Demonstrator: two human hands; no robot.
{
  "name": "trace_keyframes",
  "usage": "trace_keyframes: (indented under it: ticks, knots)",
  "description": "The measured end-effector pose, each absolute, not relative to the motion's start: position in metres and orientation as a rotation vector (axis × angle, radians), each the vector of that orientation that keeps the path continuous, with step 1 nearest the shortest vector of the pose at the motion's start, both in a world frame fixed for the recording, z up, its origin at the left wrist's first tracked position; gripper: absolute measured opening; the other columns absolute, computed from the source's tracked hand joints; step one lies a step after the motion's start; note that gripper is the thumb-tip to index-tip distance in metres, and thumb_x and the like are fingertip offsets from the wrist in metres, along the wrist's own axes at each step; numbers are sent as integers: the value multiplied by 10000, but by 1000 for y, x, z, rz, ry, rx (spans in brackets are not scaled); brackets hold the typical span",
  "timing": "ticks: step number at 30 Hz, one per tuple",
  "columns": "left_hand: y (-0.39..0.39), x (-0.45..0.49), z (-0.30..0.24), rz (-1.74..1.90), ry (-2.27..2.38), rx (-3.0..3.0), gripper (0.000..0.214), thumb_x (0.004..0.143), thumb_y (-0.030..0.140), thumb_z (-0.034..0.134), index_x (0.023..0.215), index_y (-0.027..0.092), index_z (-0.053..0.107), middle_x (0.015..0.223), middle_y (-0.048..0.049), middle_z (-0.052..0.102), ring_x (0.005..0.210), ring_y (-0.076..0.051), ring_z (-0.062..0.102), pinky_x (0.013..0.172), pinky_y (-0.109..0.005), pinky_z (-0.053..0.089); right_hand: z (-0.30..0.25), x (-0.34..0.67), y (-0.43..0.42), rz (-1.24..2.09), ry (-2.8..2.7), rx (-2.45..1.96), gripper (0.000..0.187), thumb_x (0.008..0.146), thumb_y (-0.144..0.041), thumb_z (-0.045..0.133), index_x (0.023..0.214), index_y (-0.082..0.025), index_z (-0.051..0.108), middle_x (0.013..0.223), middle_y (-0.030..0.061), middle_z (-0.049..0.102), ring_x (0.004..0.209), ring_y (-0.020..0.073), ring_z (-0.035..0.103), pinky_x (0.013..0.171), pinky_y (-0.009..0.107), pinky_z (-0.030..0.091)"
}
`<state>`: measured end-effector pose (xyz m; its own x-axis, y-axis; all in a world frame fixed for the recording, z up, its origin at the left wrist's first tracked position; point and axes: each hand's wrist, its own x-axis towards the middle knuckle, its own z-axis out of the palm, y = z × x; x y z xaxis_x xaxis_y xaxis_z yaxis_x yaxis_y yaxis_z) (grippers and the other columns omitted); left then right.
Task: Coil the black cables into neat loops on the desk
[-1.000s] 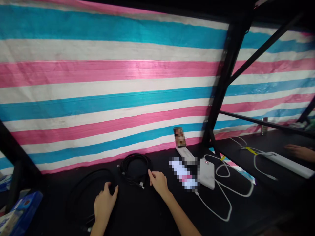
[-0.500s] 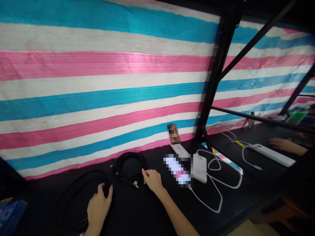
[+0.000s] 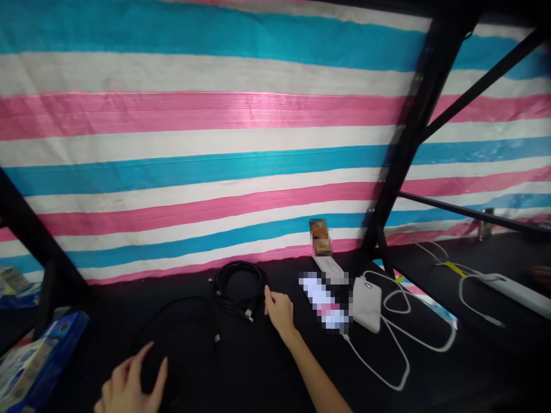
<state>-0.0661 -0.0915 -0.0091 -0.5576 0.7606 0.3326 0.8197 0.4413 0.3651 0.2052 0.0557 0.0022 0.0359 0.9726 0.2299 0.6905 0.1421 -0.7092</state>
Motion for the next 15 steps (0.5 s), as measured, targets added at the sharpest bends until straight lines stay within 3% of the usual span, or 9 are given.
trace_keyframes:
  ticks: [2, 5, 11, 15]
  knots:
    - [-92, -84, -5, -684, -2663, -1251, 625, 688, 551, 420, 1206, 203, 456, 1060, -144, 532, 978, -367, 499, 797, -519, 401, 6, 203, 52, 485, -1681, -1550, 632, 911, -470, 222, 423, -194, 515, 430, -10, 568, 479, 104, 565, 549, 193, 359]
    - [-94, -102, -17, -730, -2758, -1310, 595, 675, 522, 439, 1169, 194, 475, 1016, -145, 562, 958, -362, 531, 763, -483, 427, 11, 197, 43, 502, -1751, -1438, 622, 911, -451, 238, 432, -191, 540, 414, -2, 552, 444, 103, 547, 523, 190, 357]
    - [-93, -103, -33, -827, -2985, -1422, 533, 748, 409, 366, 1213, 148, 374, 684, -37, 594, 668, -235, 620, 607, -319, 459, 13, 177, 21, 582, -2268, -1116, 487, 886, -386, 350, 538, -212, 644, 517, -13, 629, 519, 105, 581, 574, 186, 358]
    - [-93, -84, -21, -1000, -3063, -1472, 345, 685, 341, 465, 984, 171, 482, 579, 1, 549, 577, -197, 595, 524, -275, 440, 11, 169, 15, 626, -2462, -1082, 408, 854, -407, 414, 578, -226, 654, 539, -21, 633, 527, 113, 574, 533, 197, 326]
